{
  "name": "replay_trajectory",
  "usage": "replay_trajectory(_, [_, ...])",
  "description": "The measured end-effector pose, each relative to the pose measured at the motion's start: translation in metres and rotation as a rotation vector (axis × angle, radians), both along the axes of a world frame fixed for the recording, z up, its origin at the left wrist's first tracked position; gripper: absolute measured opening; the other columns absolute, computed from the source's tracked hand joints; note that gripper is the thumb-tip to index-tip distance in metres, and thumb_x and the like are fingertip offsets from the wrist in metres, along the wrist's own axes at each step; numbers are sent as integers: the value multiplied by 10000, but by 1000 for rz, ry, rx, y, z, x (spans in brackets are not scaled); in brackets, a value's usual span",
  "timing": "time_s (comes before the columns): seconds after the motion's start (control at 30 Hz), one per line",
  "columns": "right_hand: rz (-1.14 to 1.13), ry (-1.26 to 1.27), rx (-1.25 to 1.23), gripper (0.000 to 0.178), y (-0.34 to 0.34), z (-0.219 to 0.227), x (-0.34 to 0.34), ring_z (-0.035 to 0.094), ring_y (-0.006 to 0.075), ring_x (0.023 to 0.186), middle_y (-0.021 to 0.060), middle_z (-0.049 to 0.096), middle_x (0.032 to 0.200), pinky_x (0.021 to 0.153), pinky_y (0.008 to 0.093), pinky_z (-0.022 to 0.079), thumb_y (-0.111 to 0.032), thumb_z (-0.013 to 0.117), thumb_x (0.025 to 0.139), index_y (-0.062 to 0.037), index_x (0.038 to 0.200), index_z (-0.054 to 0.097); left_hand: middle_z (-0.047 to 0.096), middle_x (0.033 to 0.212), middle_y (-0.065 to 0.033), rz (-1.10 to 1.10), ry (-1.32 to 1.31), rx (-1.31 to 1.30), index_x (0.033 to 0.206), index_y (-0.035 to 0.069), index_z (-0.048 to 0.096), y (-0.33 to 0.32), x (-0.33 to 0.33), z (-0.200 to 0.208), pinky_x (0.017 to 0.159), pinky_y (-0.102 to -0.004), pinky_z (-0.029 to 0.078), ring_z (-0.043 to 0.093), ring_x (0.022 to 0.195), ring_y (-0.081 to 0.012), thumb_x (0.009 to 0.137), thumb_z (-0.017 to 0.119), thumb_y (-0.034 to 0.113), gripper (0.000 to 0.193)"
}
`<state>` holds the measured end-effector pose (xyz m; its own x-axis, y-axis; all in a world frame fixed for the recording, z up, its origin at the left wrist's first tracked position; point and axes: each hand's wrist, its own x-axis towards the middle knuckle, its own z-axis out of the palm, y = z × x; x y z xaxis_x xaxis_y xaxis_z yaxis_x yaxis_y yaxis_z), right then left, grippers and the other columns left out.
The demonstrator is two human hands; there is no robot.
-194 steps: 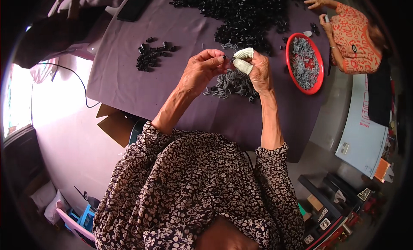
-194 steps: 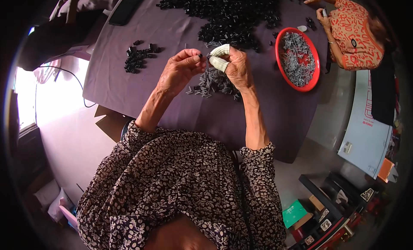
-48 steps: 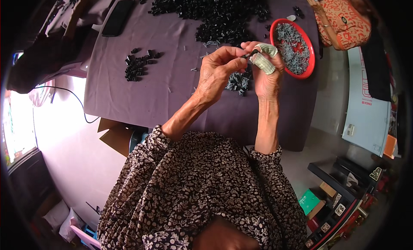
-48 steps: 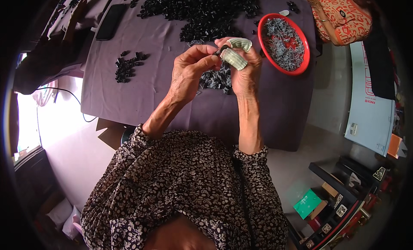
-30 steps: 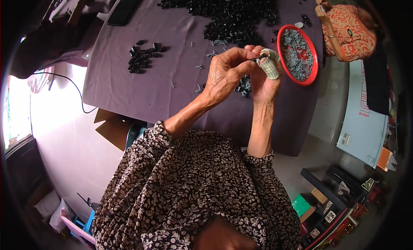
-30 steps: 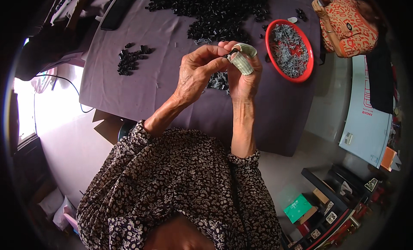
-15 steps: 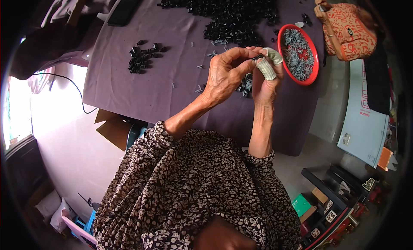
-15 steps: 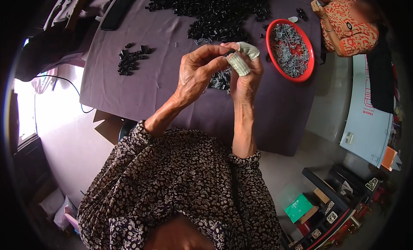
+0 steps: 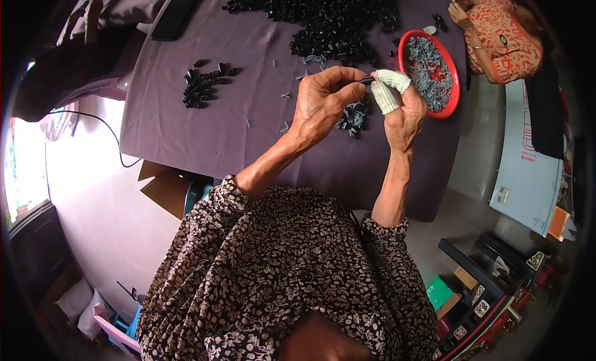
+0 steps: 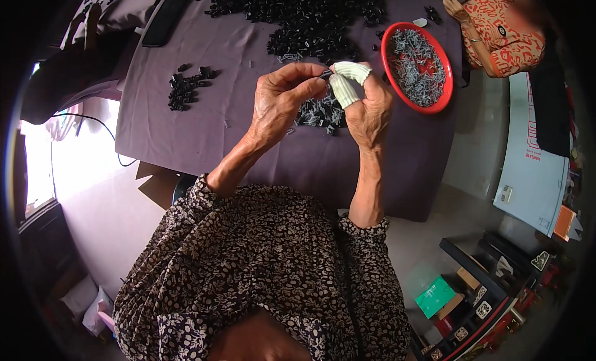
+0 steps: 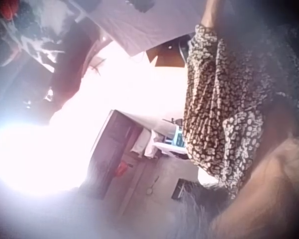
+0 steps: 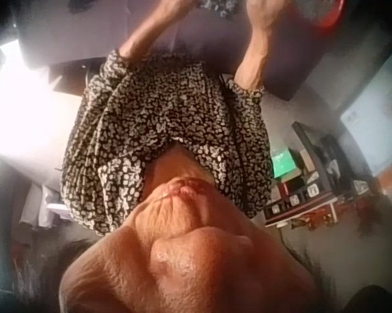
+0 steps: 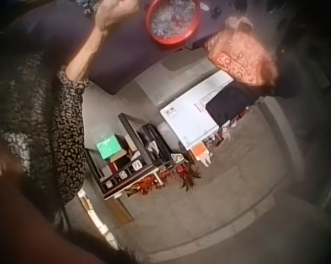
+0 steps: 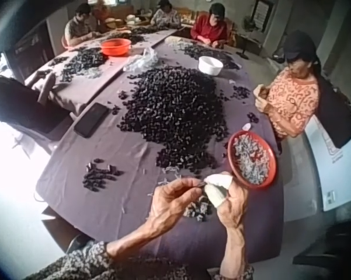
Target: The person assembles small plastic components by picking up grey pins and inserting them into black plastic connectors by hand.
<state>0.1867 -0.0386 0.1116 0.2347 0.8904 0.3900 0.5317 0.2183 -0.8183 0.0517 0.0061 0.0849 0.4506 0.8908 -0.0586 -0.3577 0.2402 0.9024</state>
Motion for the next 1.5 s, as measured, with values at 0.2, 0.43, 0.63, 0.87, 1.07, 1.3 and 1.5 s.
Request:
replay_trajectory(0.2, [93, -306, 31, 191, 10, 8, 8, 600, 263, 741, 108, 609, 819, 654, 312, 473, 15, 566, 709, -7, 895, 601, 632, 767, -54, -31, 70, 17, 950, -43, 611, 3, -4, 0, 642, -219, 474, 569, 694, -77, 804, 597, 58, 178])
replay_trajectory(0.43, [169, -384, 2, 210, 14, 5, 15, 598, 293, 743, 118, 603, 824, 650, 343, 481, 25, 544, 681, -11, 882, 592, 626, 764, -61, -50, 41, -46, 931, -52, 608, 5, -6, 0, 618, -207, 470, 561, 663, -82, 797, 610, 39, 162])
replay_trajectory(0.63, [172, -345, -43, 177, 16, 1, 12, 611, 233, 717, 84, 618, 783, 653, 292, 468, -7, 596, 743, -9, 921, 599, 627, 756, -73, -95, 27, -104, 907, -43, 608, 7, -6, -3, 659, -241, 496, 587, 672, -115, 808, 614, 56, 141])
replay_trajectory(0.87, [174, -525, -64, 258, 11, 4, 4, 567, 283, 828, 127, 598, 894, 730, 370, 461, 2, 618, 668, 16, 922, 582, 624, 776, -64, -95, -192, -402, 855, -18, 619, 13, -5, -17, 654, -264, 506, 589, 682, -130, 782, 651, 72, 120])
replay_trajectory(1.07, [165, -801, 54, 202, 17, -10, 7, 550, 280, 799, 144, 579, 842, 738, 377, 434, 23, 593, 587, 40, 784, 555, 627, 808, -63, -86, -155, -432, 870, -17, 620, 12, -3, -24, 695, -273, 498, 571, 714, -123, 789, 643, 70, 122])
replay_trajectory(1.3, [183, -710, 64, 229, 15, -9, 8, 548, 279, 782, 131, 578, 811, 732, 369, 431, -15, 634, 595, 34, 812, 577, 630, 828, -69, -152, -211, -442, 898, -24, 616, 9, -8, -23, 722, -284, 497, 578, 739, -130, 798, 632, 74, 141])
replay_trajectory(1.5, [189, -734, 46, 209, 13, -13, 8, 543, 263, 793, 118, 569, 803, 732, 370, 429, -4, 624, 592, 28, 792, 571, 625, 850, -69, -183, -72, -338, 907, -19, 613, 12, -8, -27, 766, -288, 491, 595, 776, -149, 828, 616, 136, 174])
